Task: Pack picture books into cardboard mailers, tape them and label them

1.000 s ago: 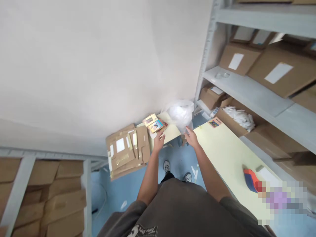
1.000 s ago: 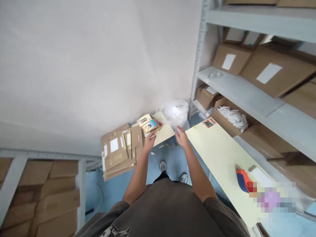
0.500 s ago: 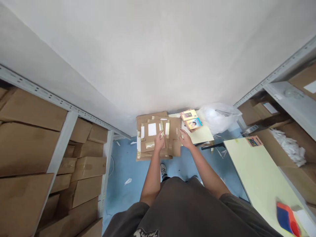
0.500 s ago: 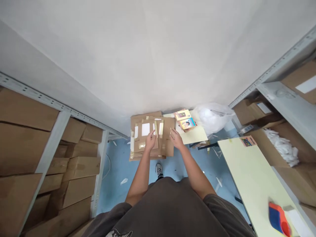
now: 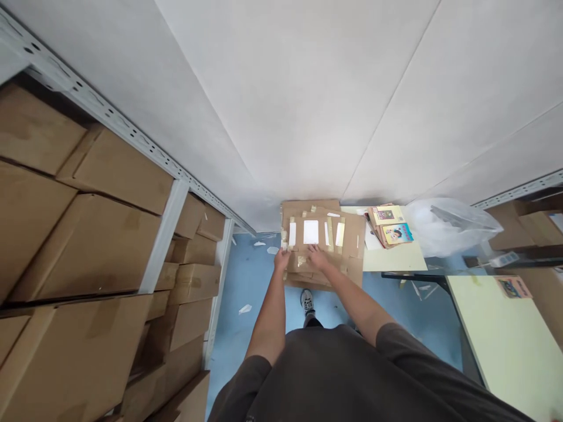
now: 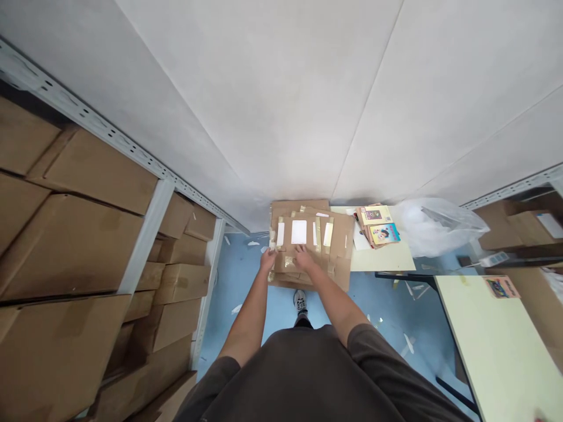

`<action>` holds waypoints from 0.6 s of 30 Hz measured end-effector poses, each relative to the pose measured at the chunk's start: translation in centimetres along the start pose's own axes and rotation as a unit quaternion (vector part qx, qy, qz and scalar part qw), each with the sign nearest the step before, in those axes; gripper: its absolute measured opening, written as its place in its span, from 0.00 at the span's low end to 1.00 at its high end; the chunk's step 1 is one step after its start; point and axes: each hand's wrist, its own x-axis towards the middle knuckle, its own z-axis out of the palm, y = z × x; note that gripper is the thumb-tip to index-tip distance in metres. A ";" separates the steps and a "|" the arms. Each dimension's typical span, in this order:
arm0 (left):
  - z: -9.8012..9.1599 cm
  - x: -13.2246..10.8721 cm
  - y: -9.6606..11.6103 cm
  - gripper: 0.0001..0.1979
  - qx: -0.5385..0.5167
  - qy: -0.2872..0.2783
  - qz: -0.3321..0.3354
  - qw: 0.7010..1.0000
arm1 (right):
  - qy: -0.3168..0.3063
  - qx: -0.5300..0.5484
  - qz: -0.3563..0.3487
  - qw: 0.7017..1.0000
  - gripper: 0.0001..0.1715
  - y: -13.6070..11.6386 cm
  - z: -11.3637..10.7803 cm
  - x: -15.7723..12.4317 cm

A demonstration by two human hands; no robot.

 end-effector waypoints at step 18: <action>-1.9 -1.4 -1.7 0.11 -0.024 0.134 -0.018 0.991 | 0.209 0.155 0.150 0.954 0.36 2.7 -1.6 -1.2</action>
